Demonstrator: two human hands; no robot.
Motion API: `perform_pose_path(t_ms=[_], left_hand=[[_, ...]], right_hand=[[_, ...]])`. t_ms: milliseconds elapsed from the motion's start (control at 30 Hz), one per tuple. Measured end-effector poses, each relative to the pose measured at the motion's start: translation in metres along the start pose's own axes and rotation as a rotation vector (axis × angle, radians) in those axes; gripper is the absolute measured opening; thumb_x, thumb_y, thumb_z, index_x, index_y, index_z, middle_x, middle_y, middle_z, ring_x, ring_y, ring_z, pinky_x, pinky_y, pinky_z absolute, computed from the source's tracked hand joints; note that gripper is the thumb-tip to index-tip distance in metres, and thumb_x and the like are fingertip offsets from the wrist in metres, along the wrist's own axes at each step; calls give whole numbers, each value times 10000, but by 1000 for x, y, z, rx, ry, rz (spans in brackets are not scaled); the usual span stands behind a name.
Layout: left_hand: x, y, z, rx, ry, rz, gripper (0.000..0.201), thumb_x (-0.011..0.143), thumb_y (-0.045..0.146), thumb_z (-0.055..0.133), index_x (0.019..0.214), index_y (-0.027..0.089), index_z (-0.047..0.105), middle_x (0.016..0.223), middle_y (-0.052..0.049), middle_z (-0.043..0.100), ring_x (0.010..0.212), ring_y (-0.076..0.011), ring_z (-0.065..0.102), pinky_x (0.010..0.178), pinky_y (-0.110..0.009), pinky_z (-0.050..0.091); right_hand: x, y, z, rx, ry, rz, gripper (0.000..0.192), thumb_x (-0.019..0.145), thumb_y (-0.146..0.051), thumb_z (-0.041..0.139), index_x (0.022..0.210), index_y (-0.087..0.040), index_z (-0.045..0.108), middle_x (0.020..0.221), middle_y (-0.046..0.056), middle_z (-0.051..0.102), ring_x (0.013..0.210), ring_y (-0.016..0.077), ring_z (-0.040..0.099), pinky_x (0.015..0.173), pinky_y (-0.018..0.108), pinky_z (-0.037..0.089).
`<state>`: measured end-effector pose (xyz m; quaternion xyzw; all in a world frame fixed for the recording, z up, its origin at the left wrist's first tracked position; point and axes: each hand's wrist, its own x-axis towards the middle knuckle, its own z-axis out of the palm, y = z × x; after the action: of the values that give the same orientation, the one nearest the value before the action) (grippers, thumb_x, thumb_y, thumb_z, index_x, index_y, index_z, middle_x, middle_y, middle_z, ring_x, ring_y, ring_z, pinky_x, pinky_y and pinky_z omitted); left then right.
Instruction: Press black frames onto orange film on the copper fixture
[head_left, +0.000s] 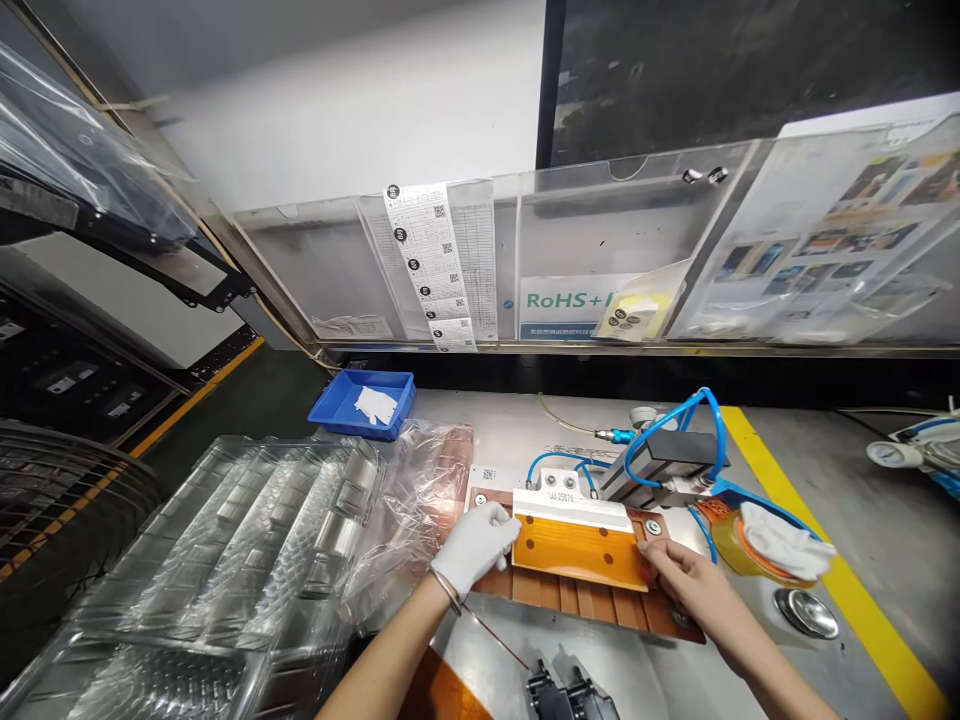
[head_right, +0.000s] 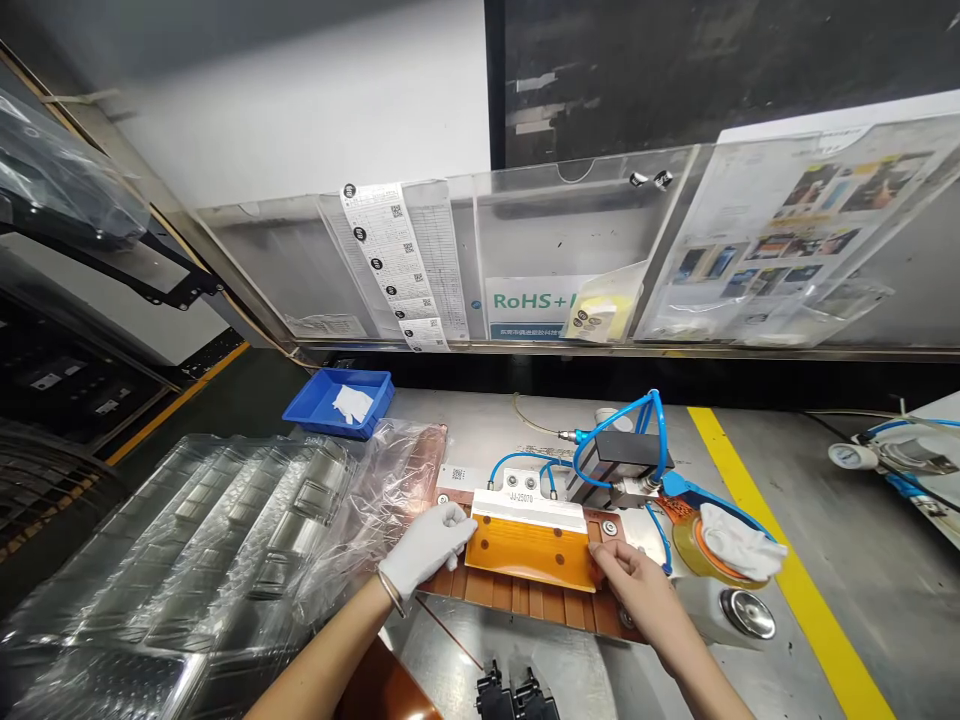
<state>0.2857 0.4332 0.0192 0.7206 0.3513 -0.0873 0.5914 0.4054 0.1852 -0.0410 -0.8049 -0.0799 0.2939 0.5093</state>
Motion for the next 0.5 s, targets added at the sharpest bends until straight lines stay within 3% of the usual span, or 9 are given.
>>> perform_pose_path(t_ms=[233,500], left_hand=[[3,0,-1,51,34,8,256,769,331,509,582,226,370,416,126,423,340,-56,420,450,-228,295],[4,-1,-1,86,63,-2,245,763,340,517,590,227,385,365,125,402,325,-50,379,430,-210,290]], right_hand=[[16,12,-2,-1,-37,22,575,687,-769,539,602,-204,467,477,-55,245,446,115,175,476,273,70],[10,-9,-2,-91,-59,10,521,675,-739,460,591,-226,423,458,-47,300,441,133,244,478,264,143]])
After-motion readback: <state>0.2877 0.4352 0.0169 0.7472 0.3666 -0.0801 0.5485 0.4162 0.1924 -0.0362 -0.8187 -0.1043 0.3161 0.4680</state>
